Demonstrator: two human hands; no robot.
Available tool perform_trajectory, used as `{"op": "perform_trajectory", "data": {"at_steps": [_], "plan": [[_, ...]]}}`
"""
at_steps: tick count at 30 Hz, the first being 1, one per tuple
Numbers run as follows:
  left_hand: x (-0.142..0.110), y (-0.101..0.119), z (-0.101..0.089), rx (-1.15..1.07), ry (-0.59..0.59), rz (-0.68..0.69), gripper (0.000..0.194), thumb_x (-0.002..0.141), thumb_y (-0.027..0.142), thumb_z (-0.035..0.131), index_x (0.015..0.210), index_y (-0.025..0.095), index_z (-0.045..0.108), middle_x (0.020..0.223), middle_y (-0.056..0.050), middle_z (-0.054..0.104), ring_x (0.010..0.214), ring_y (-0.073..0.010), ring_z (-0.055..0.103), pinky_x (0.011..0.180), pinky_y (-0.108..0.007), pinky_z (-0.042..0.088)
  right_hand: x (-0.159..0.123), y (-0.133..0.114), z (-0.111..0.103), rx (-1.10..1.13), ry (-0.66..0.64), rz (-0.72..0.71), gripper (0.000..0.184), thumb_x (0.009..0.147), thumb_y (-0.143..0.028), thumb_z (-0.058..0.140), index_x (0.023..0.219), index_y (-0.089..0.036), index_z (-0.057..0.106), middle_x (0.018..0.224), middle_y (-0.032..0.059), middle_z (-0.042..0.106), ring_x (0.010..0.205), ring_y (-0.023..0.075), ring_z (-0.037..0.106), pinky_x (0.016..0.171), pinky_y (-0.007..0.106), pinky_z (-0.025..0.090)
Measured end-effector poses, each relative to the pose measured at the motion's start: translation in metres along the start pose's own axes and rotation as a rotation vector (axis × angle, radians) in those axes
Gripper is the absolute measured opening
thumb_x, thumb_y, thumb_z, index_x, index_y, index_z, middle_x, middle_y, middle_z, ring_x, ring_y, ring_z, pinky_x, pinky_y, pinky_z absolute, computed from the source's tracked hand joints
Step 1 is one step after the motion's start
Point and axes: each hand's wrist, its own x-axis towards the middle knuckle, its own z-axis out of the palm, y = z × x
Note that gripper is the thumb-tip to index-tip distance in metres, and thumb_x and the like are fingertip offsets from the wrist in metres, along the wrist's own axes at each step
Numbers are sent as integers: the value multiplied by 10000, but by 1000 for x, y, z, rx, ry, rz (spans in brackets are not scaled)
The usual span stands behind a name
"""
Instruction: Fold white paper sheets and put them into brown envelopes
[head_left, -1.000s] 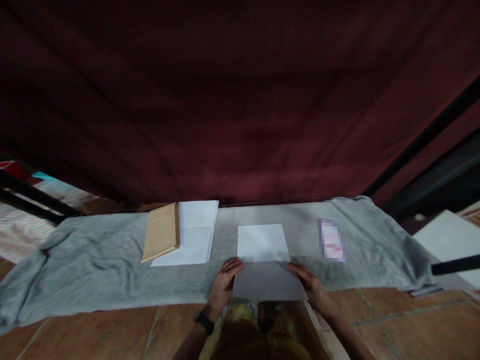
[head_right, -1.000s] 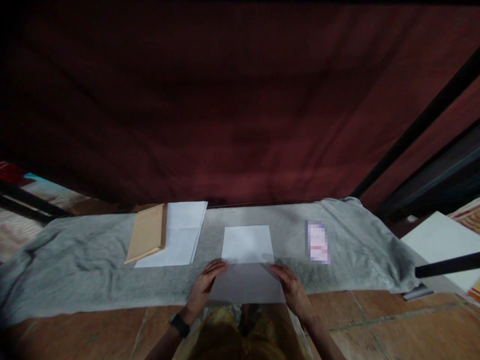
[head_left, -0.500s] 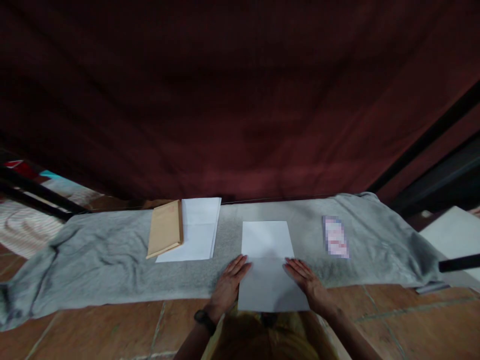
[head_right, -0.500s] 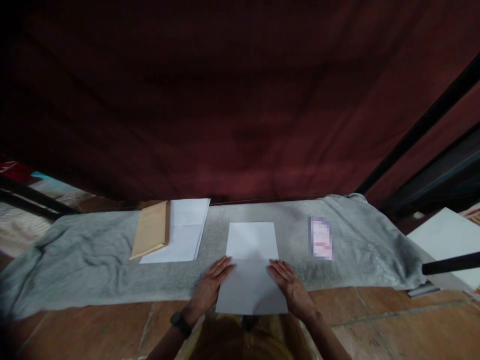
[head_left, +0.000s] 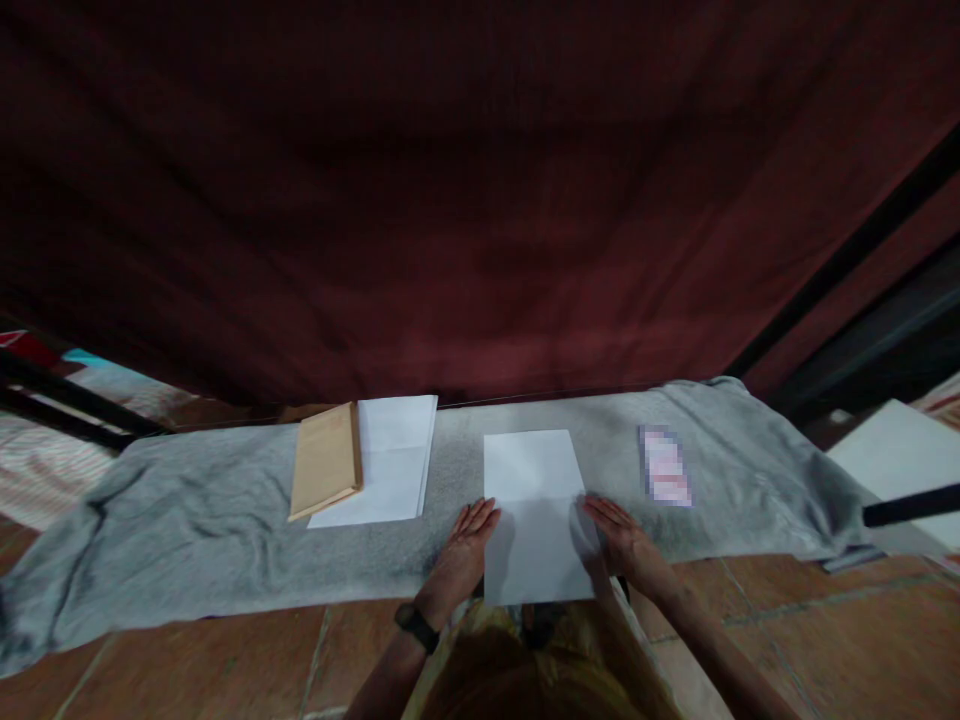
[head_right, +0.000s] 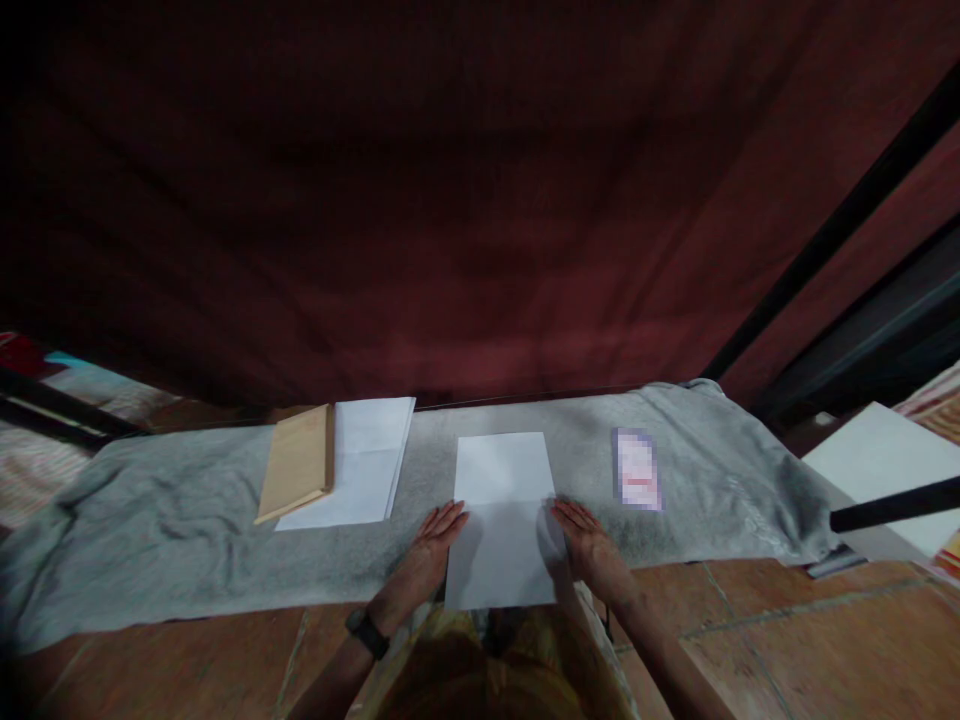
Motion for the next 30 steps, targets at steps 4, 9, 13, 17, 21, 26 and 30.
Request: {"op": "perform_trajectory", "data": {"at_steps": [4,9,13,17,21,26,30], "plan": [[18,43,23,37,139,-46,690,905,69,370,1577,192,273,1646,-92,297,1533,-222,214,1250,-506,263,22,-48,19,54,95,66,527,1012,-217,340,1536,-228,400,1524,77,500,1401,219,474,1139,449,453],[31,70,63,130,141,-1,704,935,139,400,1601,158,173,1646,-129,282,1530,-253,219,1240,-516,270,32,-93,44,-62,102,-72,560,1036,-288,348,1576,-153,291,1576,129,413,1461,252,380,1180,494,370],[33,56,65,152,168,-47,654,978,177,351,1602,150,157,1644,-130,291,1526,-245,236,1230,-498,296,25,-74,46,-177,156,10,561,1042,-327,377,1574,-166,304,1578,123,410,1453,255,395,1199,484,324],[48,43,54,154,241,-65,601,1019,269,338,1591,149,199,1632,-141,317,1516,-256,268,1228,-508,293,33,-44,44,-252,206,98,529,1045,-328,373,1555,-187,360,1568,109,429,1442,260,410,1219,498,262],[69,36,49,171,250,-65,575,1020,272,337,1574,137,259,1617,-145,349,1506,-259,295,1216,-505,313,58,-37,44,-287,183,179,508,1057,-340,314,1527,-172,413,1563,102,440,1446,260,401,1221,505,242],[76,40,54,273,243,-106,559,1009,227,320,1556,116,315,1614,-133,359,1509,-256,289,1223,-489,297,80,-61,51,-252,136,194,532,1056,-333,279,1545,-148,374,1580,114,412,1467,244,364,1213,476,266],[70,44,59,304,240,-101,586,968,144,311,1553,126,331,1608,-117,374,1508,-240,293,1222,-476,298,77,-77,58,-236,137,104,501,1041,-296,340,1519,-170,421,1559,100,452,1448,225,394,1203,457,287]]}}
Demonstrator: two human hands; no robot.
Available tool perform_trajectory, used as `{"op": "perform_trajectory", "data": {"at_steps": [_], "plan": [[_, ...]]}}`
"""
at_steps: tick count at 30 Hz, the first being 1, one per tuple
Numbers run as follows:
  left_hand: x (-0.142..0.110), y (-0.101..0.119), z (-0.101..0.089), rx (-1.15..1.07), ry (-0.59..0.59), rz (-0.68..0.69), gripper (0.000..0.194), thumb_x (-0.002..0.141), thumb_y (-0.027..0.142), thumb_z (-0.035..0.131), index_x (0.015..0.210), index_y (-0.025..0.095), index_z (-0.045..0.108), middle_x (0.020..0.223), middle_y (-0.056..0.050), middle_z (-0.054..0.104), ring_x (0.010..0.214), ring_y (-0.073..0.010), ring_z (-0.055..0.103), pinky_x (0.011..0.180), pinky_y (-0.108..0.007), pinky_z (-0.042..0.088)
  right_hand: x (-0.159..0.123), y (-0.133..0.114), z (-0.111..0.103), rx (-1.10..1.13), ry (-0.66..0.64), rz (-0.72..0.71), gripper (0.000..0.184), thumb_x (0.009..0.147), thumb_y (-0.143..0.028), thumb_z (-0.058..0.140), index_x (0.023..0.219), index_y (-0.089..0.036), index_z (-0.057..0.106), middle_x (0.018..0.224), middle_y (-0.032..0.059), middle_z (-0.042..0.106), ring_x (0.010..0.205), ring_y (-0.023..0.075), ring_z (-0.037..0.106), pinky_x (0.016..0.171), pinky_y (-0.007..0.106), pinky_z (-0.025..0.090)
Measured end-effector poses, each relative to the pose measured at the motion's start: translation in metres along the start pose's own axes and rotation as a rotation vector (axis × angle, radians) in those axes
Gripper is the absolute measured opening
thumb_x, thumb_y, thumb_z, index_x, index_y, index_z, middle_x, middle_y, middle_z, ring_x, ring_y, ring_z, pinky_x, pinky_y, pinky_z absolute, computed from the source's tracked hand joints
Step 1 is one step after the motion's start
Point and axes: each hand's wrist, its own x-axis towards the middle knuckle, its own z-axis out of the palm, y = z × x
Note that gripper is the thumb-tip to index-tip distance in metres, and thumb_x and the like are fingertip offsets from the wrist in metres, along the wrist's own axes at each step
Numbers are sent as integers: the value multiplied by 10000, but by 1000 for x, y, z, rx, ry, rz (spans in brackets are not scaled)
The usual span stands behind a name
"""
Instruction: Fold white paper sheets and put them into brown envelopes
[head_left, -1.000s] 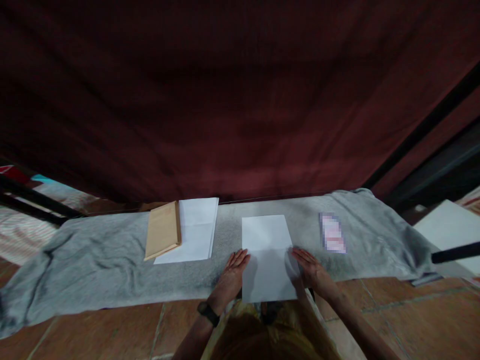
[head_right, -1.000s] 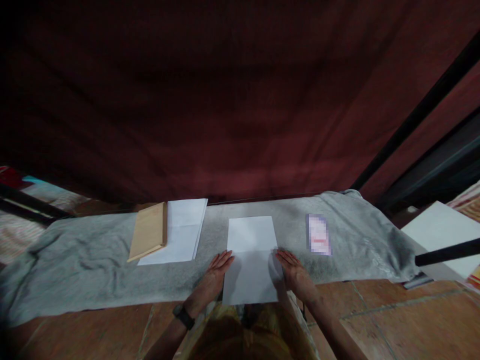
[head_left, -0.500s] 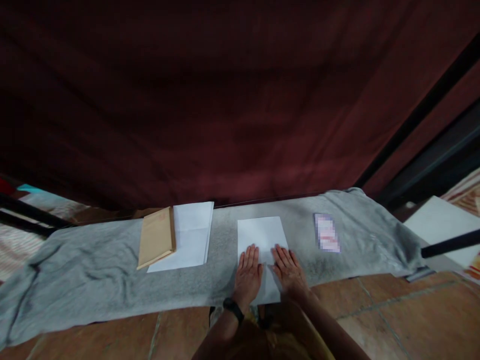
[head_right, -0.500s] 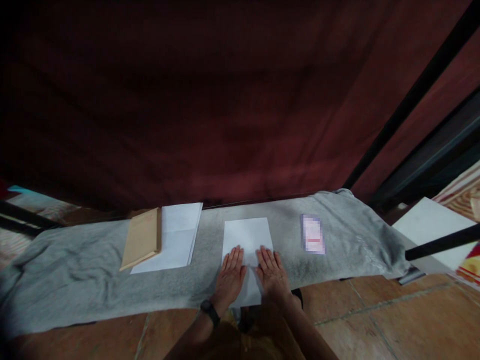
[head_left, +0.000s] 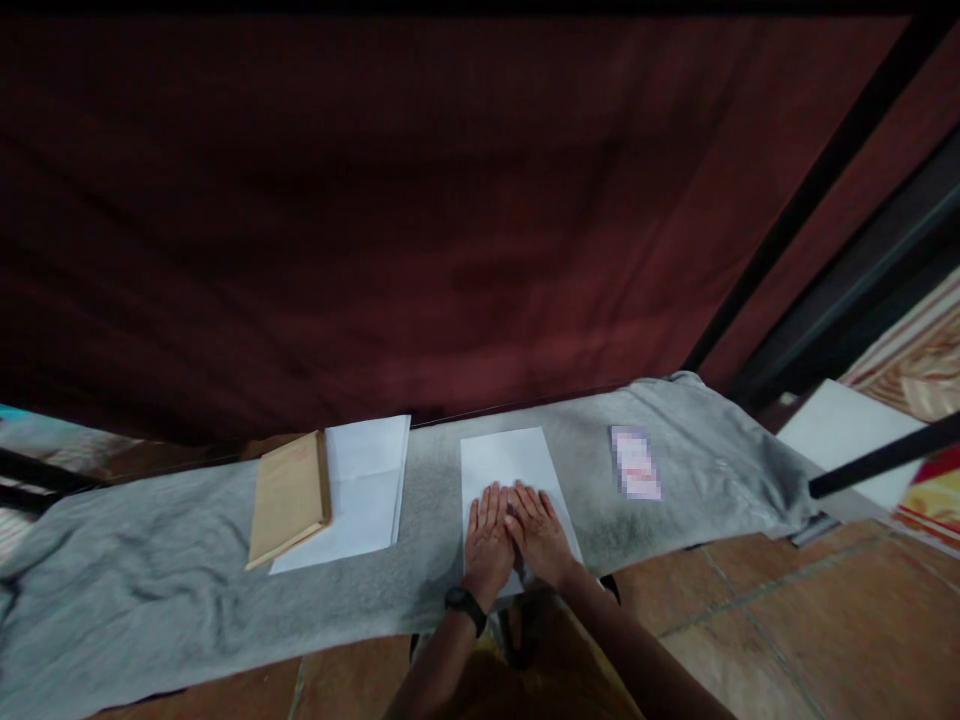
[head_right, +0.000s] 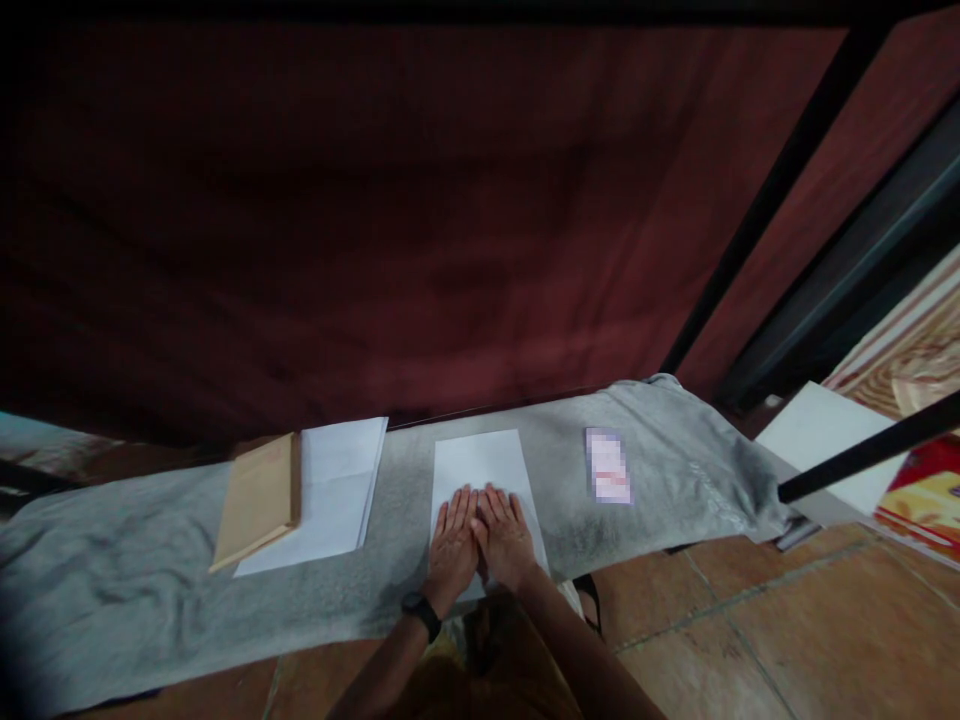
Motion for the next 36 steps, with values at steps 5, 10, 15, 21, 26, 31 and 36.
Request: {"op": "perform_trajectory", "data": {"at_steps": [5,10,15,21,26,31,36], "plan": [[-11,-16,-6,15,57,-71,570,1003,233,309,1562,118,311,1600,-129,384,1499,-237,317,1217,-461,305,-13,14,-6,-49,54,42,511,1047,-384,381,1494,-147,460,1546,104,468,1421,236,430,1200,437,282],[-29,-44,-12,35,121,-163,581,1026,310,296,1577,128,275,1561,-145,445,1474,-265,366,1200,-501,324,-29,44,-12,-113,83,115,523,1049,-375,382,1508,-132,440,1533,118,478,1388,262,471,1198,448,269],[-36,-45,-16,67,198,-272,594,1038,328,284,1576,78,255,1565,-203,414,1462,-312,379,1189,-540,324,-37,52,-11,-139,98,144,550,1046,-341,373,1552,-126,356,1535,130,470,1399,285,458,1196,487,264],[-25,17,-14,13,143,-67,621,981,163,315,1594,153,220,1605,-106,386,1498,-241,316,1220,-476,315,-21,4,-6,6,70,129,539,1065,-346,303,1576,-174,305,1555,91,457,1437,226,413,1189,430,300],[-29,27,-10,23,94,-18,618,950,122,328,1568,139,302,1584,-116,421,1491,-239,333,1206,-473,337,-28,-10,-7,40,81,23,530,1059,-374,345,1538,-150,383,1542,91,475,1441,212,406,1198,415,298],[-45,-6,-14,39,127,-98,564,1012,258,324,1557,113,324,1569,-146,434,1485,-262,344,1198,-488,337,-42,20,-13,-62,86,67,552,1044,-388,395,1537,-139,388,1545,114,463,1416,241,442,1203,425,282],[-59,-32,-17,73,161,-185,578,1029,263,301,1589,137,234,1561,-147,445,1471,-280,367,1201,-522,317,-59,48,-13,-122,78,121,580,1041,-359,398,1571,-137,314,1552,129,447,1405,263,459,1209,454,273]]}}
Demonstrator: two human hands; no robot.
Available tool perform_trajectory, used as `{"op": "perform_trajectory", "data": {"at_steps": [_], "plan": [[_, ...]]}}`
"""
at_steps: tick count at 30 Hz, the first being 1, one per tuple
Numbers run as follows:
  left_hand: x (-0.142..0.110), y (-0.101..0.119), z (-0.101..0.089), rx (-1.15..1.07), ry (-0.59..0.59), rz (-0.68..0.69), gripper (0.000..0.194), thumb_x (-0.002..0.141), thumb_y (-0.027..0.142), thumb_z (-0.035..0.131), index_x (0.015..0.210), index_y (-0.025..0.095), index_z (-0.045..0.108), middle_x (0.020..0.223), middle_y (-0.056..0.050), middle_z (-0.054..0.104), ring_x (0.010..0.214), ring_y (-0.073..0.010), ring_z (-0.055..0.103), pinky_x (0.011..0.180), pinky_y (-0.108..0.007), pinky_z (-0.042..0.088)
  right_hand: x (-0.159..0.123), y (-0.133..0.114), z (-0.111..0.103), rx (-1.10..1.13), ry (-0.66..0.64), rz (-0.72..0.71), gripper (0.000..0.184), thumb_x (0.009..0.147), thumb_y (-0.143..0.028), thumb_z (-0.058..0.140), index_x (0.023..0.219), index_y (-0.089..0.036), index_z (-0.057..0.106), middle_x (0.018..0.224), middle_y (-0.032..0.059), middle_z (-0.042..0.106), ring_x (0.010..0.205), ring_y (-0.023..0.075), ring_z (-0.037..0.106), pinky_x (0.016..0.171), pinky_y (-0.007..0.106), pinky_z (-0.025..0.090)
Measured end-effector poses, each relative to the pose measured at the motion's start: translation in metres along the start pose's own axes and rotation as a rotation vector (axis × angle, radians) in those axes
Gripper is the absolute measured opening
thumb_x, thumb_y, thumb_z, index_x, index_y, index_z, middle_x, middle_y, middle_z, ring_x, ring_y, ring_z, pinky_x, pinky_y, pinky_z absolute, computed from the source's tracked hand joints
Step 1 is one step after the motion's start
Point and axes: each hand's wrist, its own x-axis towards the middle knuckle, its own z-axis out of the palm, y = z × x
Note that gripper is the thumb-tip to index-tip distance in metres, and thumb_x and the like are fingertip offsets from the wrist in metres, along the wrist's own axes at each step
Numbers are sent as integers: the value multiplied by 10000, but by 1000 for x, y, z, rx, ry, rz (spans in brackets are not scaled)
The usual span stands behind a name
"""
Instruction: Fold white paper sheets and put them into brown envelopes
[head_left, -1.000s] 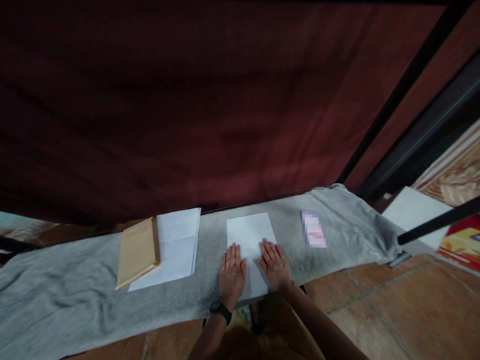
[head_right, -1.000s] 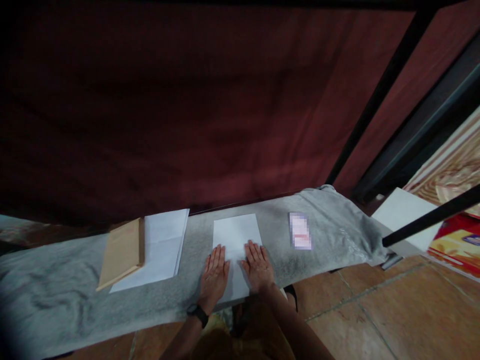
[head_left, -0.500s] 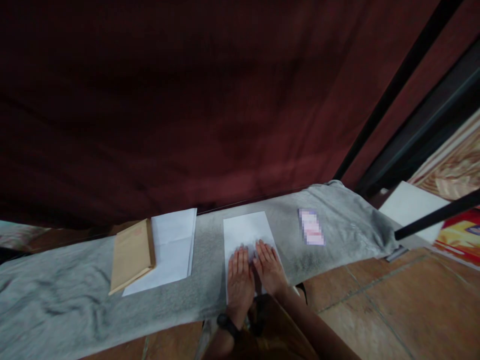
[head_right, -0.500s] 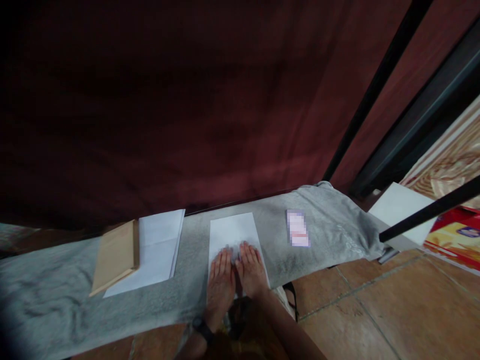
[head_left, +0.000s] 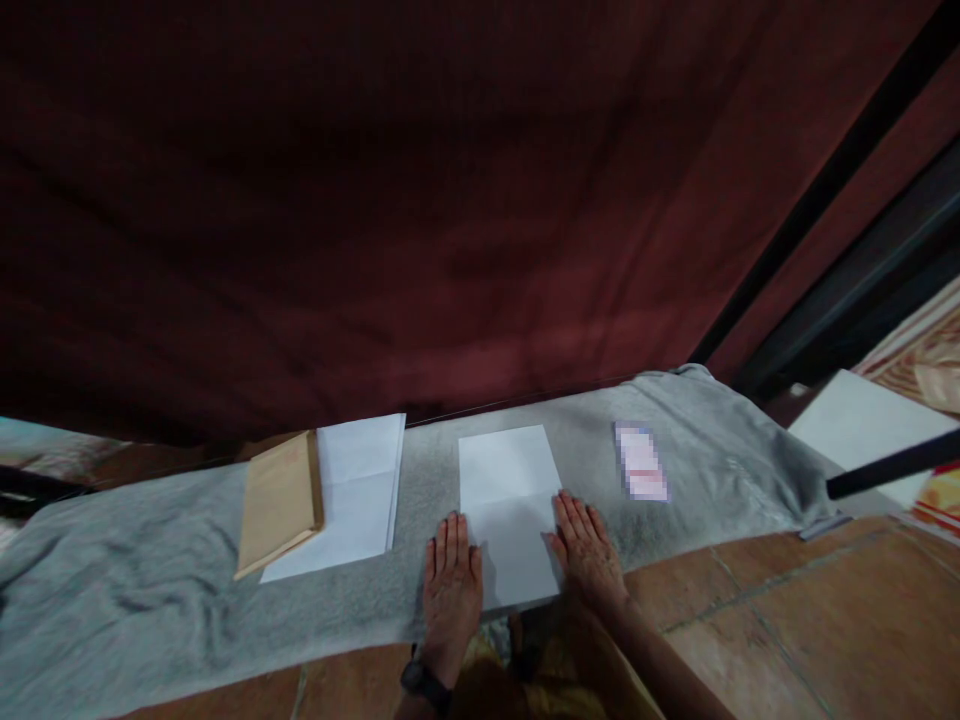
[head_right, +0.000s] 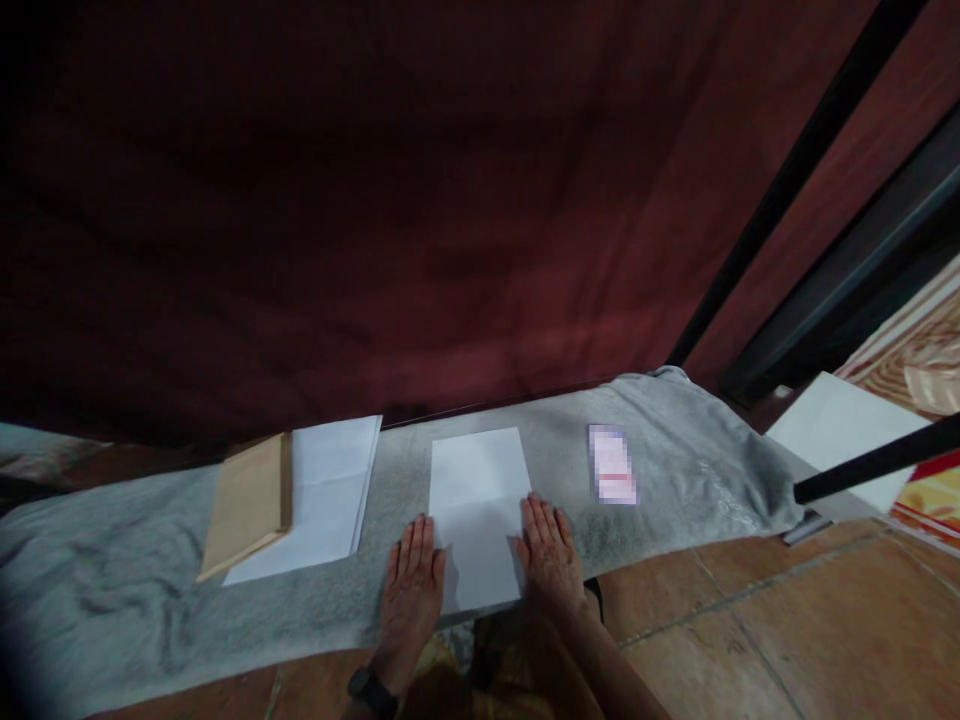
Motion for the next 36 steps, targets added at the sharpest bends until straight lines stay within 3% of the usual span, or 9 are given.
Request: {"op": "perform_trajectory", "data": {"at_steps": [3,6,10,14,21,29,33,36], "plan": [[9,3,1,-24,8,-28,607,1027,247,299,1603,123,150,1582,-154,410,1481,-280,349,1201,-516,326,7,1,5,11,11,35,570,1047,-336,370,1569,-117,311,1555,142,442,1427,269,430,1201,468,289],[40,24,9,-97,-21,24,618,1021,227,296,1608,146,121,1616,-123,357,1495,-243,324,1215,-483,325,40,-14,11,78,-21,0,545,1054,-332,326,1552,-113,350,1566,124,432,1457,255,385,1195,454,310],[100,54,30,-173,-82,156,610,987,150,280,1592,124,203,1617,-123,351,1508,-232,291,1222,-487,316,103,-33,25,149,-51,-136,507,1052,-260,272,1517,-121,420,1557,121,446,1460,231,378,1195,454,311],[138,52,48,-149,-165,134,560,990,178,304,1542,93,350,1579,-150,408,1491,-261,330,1211,-498,323,141,-32,45,130,-32,-147,479,1058,-261,271,1438,-137,533,1483,122,540,1417,244,442,1182,487,311],[131,19,56,-94,-30,31,558,1008,249,317,1557,152,335,1577,-114,422,1489,-230,338,1216,-474,303,141,-11,66,58,47,-35,495,1057,-352,339,1502,-166,450,1523,129,488,1409,261,448,1164,493,304],[126,-17,48,-69,-28,-21,554,998,252,322,1545,179,370,1545,-95,470,1463,-229,387,1210,-470,310,133,24,59,-13,111,86,535,1047,-346,315,1517,-112,423,1501,160,507,1366,301,492,1161,503,295],[124,-5,41,-67,-15,-79,559,1002,258,310,1539,112,369,1527,-159,478,1448,-274,410,1186,-512,343,125,13,51,-10,107,133,554,1047,-307,281,1547,-78,351,1502,192,497,1375,311,485,1147,514,327],[110,23,37,-130,-9,42,570,999,222,314,1564,149,317,1560,-119,447,1473,-246,369,1193,-488,350,105,-16,44,40,77,36,568,1042,-283,287,1587,-124,259,1546,159,451,1413,285,444,1165,508,321]]}}
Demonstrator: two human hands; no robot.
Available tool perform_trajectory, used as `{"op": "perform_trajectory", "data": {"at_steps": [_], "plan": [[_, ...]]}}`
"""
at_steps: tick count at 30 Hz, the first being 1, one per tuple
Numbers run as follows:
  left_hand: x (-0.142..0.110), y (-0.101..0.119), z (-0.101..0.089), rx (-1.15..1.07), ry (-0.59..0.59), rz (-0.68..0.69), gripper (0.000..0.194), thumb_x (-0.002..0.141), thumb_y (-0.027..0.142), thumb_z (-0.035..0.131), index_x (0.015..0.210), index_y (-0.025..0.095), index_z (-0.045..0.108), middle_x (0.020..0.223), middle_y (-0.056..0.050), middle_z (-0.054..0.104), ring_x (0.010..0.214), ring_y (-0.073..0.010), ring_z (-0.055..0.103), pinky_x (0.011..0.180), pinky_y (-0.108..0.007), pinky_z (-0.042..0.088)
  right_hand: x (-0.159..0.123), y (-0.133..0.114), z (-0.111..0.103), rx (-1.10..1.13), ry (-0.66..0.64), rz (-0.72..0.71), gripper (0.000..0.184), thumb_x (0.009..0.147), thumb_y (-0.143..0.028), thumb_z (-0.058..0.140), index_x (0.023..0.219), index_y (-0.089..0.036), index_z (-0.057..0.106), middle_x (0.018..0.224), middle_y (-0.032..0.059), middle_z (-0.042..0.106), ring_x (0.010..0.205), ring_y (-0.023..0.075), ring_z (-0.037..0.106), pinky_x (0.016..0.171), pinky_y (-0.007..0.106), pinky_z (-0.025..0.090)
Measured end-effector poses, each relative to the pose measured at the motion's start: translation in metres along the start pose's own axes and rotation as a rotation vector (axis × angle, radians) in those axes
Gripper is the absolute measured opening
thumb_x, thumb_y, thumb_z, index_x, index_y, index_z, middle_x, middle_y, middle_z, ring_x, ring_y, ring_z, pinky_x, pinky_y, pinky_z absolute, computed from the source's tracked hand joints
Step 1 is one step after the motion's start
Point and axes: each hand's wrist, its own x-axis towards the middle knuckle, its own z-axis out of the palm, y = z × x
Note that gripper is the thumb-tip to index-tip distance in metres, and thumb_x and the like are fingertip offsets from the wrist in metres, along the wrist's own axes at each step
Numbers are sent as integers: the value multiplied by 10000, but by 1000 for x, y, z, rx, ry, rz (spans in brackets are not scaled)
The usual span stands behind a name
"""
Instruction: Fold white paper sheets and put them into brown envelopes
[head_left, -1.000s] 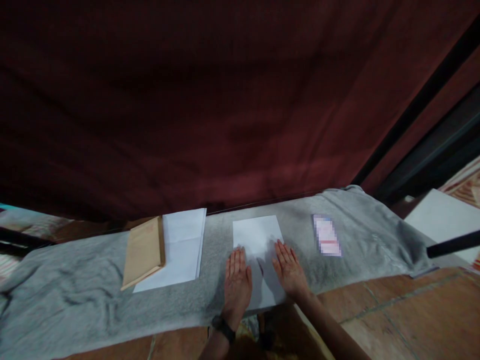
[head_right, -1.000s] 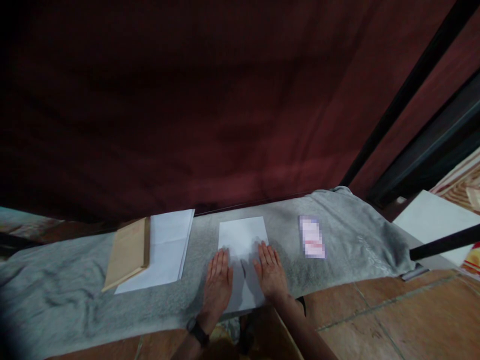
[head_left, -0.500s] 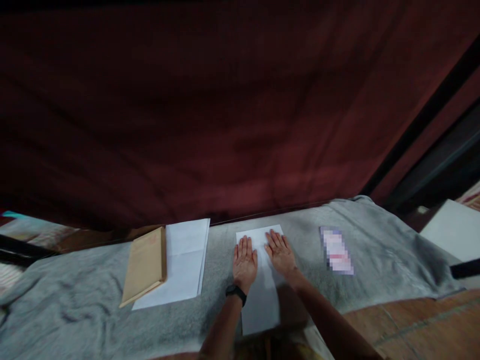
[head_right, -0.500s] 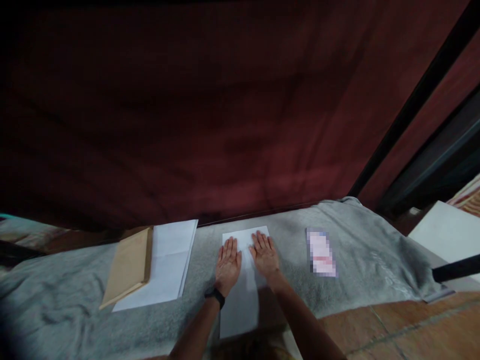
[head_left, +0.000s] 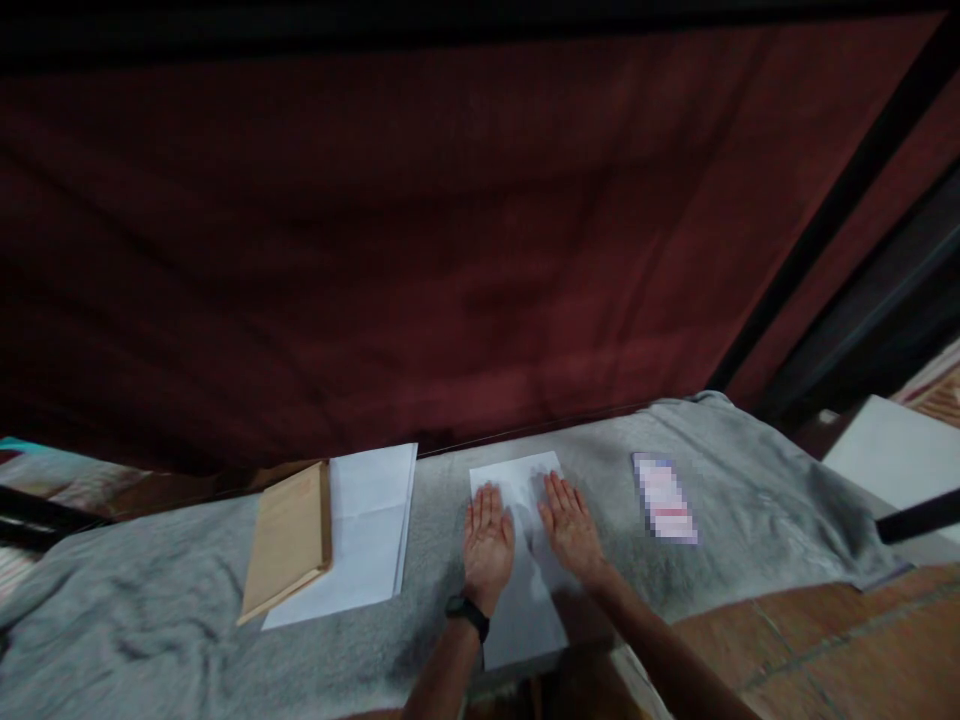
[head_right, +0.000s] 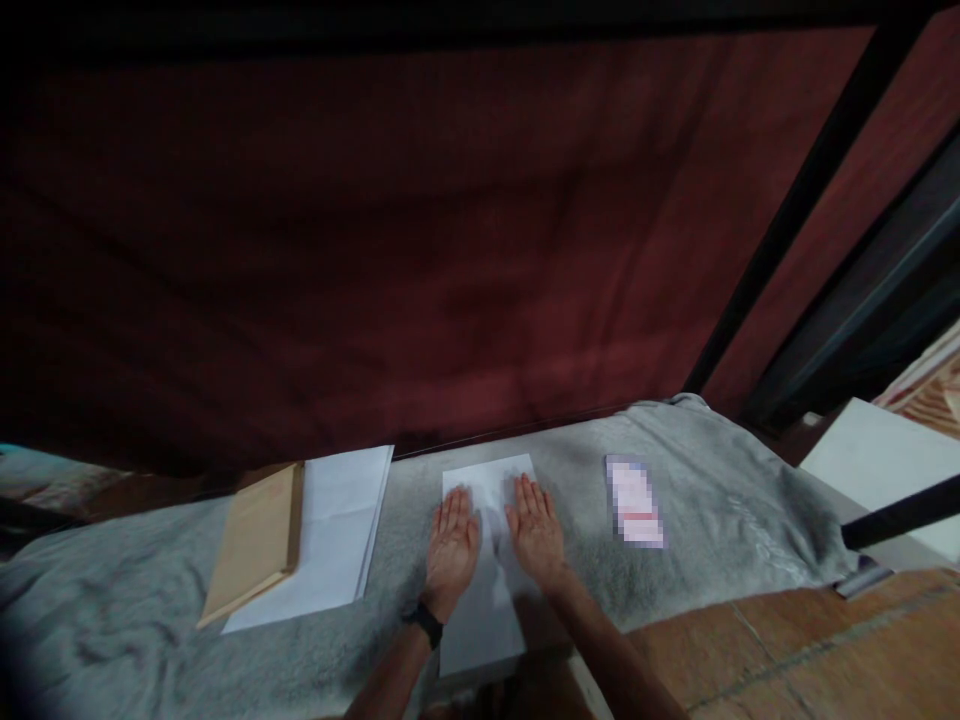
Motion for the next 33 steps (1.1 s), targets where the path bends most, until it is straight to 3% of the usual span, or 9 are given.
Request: {"op": "perform_trajectory", "data": {"at_steps": [3,6,11,17,19,23,28,33], "plan": [[-22,21,0,-34,-64,118,598,976,144,315,1573,151,288,1586,-97,414,1483,-220,349,1207,-464,341,-28,-22,-8,52,-70,-118,544,1030,-259,339,1567,-178,332,1557,113,449,1433,249,419,1194,460,299],[-40,22,-3,-5,-97,119,579,986,172,330,1563,136,312,1585,-109,414,1483,-228,351,1208,-466,338,-49,-19,-18,48,-91,-115,527,1044,-354,366,1534,-167,404,1542,120,469,1427,250,430,1200,453,288],[-54,-10,-15,50,-63,51,550,1015,262,336,1555,158,340,1564,-100,450,1472,-228,372,1200,-460,348,-65,13,-32,-21,-54,-60,545,1045,-400,370,1523,-143,420,1535,130,472,1414,274,447,1198,467,278],[-84,-46,-38,92,-25,15,586,1015,292,346,1581,162,268,1559,-125,454,1444,-254,419,1162,-482,396,-89,37,-44,-63,-26,-7,579,1033,-402,377,1553,-149,364,1543,130,460,1405,286,459,1193,472,292],[-99,-44,-51,80,-52,79,617,1008,310,382,1592,178,233,1595,-121,396,1470,-261,374,1164,-487,389,-97,40,-46,-61,-27,-11,566,1028,-380,376,1550,-161,375,1541,123,465,1400,279,467,1195,469,296],[-127,-24,-71,27,-237,336,748,939,361,539,1600,266,202,1655,-48,266,1525,-265,250,1216,-526,293,-111,40,-50,-48,-27,-34,539,1026,-334,387,1537,-161,399,1529,114,484,1411,265,455,1203,464,297],[-135,-19,-75,17,-287,368,772,844,96,526,1563,282,316,1614,-8,366,1479,-206,357,1214,-468,324,-124,42,-61,3,-69,-118,522,1014,-286,417,1518,-149,427,1534,109,482,1426,247,434,1194,460,343],[-125,-23,-84,-109,-339,277,736,749,-42,446,1391,294,577,1473,21,567,1363,-173,513,1147,-400,441,-136,57,-78,117,-147,-196,591,929,-81,338,1498,-182,463,1523,74,504,1414,201,452,1176,448,397]]}}
